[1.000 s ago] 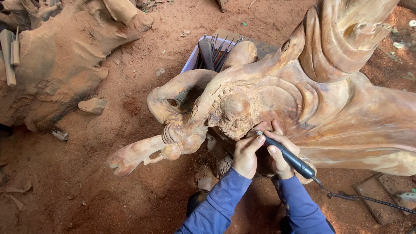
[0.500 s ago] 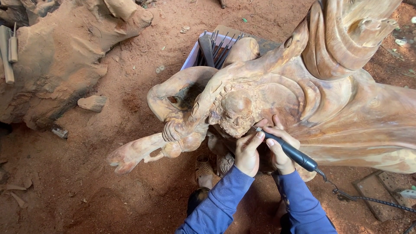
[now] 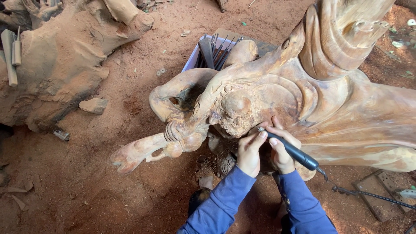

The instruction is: The person uses a rotary carving tool to refine the facial features of a wooden sculpture, focusing on the beard and cheek area. The camera briefly pans to show the surrounding workspace before returning to the carving action.

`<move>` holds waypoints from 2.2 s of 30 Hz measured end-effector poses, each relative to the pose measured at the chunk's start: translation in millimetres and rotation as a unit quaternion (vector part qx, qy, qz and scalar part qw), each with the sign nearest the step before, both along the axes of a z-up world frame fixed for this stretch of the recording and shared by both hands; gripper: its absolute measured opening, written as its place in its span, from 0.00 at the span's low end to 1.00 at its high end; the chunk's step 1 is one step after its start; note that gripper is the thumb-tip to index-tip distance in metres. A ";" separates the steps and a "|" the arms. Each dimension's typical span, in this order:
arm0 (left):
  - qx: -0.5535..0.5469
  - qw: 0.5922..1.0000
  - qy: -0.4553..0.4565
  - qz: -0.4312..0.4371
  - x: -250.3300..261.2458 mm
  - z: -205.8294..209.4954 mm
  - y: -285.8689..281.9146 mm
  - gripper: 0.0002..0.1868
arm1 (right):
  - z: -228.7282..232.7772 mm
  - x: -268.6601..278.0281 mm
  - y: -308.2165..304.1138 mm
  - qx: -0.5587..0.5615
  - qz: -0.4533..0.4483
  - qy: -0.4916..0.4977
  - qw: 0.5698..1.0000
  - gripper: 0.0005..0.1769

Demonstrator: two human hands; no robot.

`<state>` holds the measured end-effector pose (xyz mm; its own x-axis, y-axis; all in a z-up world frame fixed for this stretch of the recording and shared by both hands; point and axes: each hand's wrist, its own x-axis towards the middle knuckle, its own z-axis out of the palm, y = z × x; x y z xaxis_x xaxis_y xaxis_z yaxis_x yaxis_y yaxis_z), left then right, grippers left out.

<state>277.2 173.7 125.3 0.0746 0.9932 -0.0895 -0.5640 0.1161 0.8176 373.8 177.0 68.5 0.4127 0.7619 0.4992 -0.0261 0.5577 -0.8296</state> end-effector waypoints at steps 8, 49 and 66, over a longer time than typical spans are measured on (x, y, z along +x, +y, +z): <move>0.017 1.000 0.004 0.017 -10.5 23.1 -4.4 0.06 | 1.4 -5.1 -0.8 0.019 0.006 -0.032 0.999 0.19; 0.007 1.000 -0.009 0.014 -4.0 -1.7 0.8 0.07 | 12.0 -15.7 6.1 0.021 0.013 0.020 0.999 0.20; -0.032 0.999 -0.003 0.000 1.5 16.5 -4.0 0.06 | -4.8 2.5 -4.8 -0.003 0.019 0.048 0.999 0.25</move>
<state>278.7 169.7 141.8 0.0746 0.9856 -0.1520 -0.5684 0.1672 0.8056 376.3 172.2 63.6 0.4290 0.7803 0.4550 -0.1259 0.5505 -0.8253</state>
